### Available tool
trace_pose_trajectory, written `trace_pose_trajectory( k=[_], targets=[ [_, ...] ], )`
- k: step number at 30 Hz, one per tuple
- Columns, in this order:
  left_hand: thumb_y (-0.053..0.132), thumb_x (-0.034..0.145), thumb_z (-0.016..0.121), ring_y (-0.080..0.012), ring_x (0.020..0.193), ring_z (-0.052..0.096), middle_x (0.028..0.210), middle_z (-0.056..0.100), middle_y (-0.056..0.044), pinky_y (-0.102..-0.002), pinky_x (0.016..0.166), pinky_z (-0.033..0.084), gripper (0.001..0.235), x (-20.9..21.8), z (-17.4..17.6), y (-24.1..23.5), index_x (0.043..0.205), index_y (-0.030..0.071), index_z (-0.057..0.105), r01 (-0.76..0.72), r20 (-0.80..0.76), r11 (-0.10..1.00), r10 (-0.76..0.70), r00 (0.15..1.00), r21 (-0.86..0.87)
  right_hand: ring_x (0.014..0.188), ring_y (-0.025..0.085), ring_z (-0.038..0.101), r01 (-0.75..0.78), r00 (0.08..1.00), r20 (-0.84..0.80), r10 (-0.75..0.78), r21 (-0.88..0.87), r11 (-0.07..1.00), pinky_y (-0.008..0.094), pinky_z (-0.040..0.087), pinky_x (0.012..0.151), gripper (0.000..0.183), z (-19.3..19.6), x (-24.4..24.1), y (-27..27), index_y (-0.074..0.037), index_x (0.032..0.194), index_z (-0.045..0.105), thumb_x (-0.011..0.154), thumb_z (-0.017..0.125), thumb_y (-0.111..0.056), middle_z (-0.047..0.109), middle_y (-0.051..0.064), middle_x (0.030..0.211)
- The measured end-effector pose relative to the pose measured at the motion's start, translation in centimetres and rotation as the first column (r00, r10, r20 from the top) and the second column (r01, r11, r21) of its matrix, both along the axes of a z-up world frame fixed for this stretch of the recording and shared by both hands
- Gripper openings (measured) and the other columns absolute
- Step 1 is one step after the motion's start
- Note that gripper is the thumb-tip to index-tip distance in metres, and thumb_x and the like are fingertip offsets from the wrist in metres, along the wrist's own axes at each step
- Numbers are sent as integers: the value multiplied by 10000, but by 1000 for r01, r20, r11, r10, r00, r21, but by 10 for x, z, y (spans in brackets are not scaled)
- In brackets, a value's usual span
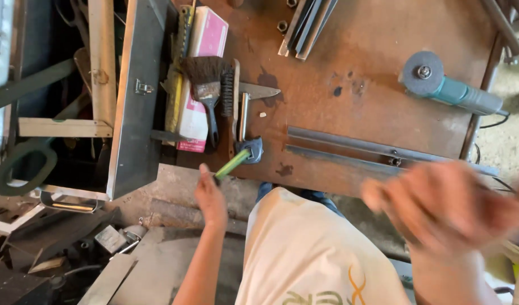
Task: Measuring and cutting metal bars using a tape measure and an angle grinder.
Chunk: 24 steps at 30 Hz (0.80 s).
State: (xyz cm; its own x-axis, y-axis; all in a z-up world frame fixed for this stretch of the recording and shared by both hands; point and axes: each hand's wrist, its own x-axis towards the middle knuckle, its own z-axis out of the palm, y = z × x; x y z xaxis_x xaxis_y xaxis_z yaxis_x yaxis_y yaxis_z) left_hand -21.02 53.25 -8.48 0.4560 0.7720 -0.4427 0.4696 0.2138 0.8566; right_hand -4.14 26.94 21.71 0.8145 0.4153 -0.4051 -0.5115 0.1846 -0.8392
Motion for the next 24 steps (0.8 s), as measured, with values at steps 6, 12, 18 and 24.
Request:
trace_pose_trajectory(
  k=[6, 12, 18, 24],
  targets=[
    [592, 1025, 589, -180, 559, 317, 616, 342, -9, -383, 495, 239, 639, -18, -37, 18, 733, 49, 420, -233, -166, 947, 199, 966, -222, 891, 206, 735, 83, 992, 99, -79, -34, 996, 415, 525, 881, 297, 52, -3, -15, -71, 1072, 729, 945, 628, -320, 721, 58, 919],
    [430, 939, 751, -195, 621, 564, 698, 638, -31, -359, 597, 486, 469, -13, -70, 17, 936, -29, 651, 82, -127, 969, -54, 990, 232, 868, 202, 733, 155, 972, 186, -141, -62, 986, 405, 537, 863, 240, 46, 4, -54, -70, 1051, 724, 949, 662, -279, 717, 63, 902],
    [341, 861, 829, -409, 941, 627, 1005, 659, -183, -513, 794, 519, 331, 7, -61, 11, 1020, 77, 709, 454, -379, 548, -251, 891, 702, 844, 198, 732, 229, 935, 292, -199, -74, 971, 395, 549, 845, 186, 12, 13, -101, -69, 1030, 718, 953, 696, -237, 713, 68, 885],
    [370, 866, 830, -425, 1036, 596, 1071, 623, -211, -531, 837, 493, 387, 13, -76, 19, 1095, 80, 719, 468, -443, 632, -211, 871, 618, 821, 194, 730, 360, 865, 405, -296, -91, 928, 385, 562, 827, 139, -26, 16, -164, -68, 1010, 712, 957, 730, -194, 709, 74, 868]
  ],
)
